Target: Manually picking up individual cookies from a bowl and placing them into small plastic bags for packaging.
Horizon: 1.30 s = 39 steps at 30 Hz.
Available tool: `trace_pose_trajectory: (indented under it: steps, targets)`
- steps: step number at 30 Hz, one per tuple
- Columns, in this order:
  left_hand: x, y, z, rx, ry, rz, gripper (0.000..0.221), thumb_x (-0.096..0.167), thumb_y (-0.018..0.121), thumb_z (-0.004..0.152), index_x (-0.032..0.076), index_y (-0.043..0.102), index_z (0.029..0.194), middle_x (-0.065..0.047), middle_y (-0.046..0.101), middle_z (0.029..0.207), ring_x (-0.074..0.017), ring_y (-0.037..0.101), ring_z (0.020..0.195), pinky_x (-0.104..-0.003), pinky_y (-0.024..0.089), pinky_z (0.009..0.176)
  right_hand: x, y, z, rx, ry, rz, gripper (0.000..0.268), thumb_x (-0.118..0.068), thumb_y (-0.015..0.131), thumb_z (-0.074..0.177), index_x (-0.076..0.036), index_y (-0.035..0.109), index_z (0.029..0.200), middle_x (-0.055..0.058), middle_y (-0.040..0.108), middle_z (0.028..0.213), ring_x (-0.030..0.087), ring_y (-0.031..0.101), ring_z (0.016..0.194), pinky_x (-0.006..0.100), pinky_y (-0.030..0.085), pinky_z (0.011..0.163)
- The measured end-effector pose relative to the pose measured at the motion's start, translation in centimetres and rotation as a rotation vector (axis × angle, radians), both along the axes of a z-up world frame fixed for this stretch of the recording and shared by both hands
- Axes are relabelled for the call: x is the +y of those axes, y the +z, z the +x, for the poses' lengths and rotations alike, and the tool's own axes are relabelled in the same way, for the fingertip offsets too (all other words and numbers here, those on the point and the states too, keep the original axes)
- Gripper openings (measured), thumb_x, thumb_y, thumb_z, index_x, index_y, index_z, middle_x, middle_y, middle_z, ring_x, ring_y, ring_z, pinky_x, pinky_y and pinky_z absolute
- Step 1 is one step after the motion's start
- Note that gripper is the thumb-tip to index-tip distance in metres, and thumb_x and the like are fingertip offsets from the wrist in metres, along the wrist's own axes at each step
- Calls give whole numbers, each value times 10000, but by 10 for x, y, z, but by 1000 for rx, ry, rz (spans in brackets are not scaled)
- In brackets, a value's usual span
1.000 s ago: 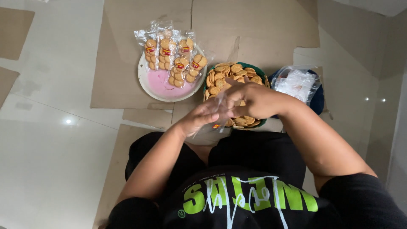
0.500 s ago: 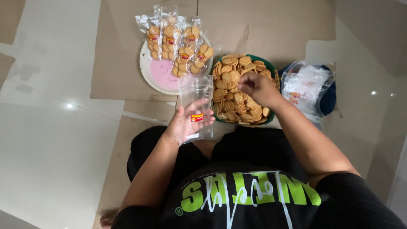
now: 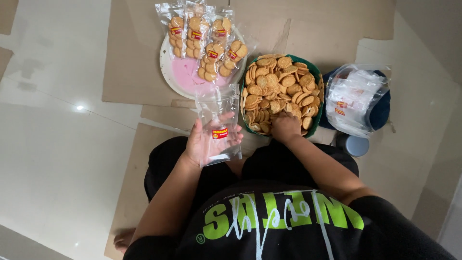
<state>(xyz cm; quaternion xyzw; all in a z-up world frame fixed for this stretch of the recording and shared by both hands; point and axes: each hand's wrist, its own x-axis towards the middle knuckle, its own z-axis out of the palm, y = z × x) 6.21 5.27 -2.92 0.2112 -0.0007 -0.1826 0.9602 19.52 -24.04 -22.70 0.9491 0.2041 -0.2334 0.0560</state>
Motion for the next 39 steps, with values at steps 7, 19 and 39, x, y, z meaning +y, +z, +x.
trace_pose_trajectory:
  steps: [7, 19, 39]
  targets:
    - [-1, -3, -3, -12, -13, -2, 1017, 782, 521, 869, 39, 382, 1550, -302, 640, 1291, -437, 654, 1170, -554, 503, 1045, -6, 52, -8, 97, -200, 215, 372, -581, 694, 850, -236, 811, 924, 124, 689, 1076, 397, 640, 1165, 494, 575, 931]
    - [-19, 5, 2, -57, -267, 28, 977, 801, 415, 897, 86, 376, 1562, -289, 647, 1288, -425, 672, 1135, -563, 519, 1023, -53, 140, -11, 485, -1020, 1352, 302, -98, 790, 837, -3, 714, 1113, 46, 706, 813, 133, 728, 665, 226, 593, 557]
    - [-50, 8, 15, -204, -630, 128, 926, 763, 419, 944, 83, 357, 1571, -256, 644, 1276, -369, 684, 1157, -485, 552, 1015, -41, 257, -17, 101, -329, 1716, 486, 134, 772, 844, 32, 582, 1280, 151, 664, 910, 199, 690, 810, 322, 585, 774]
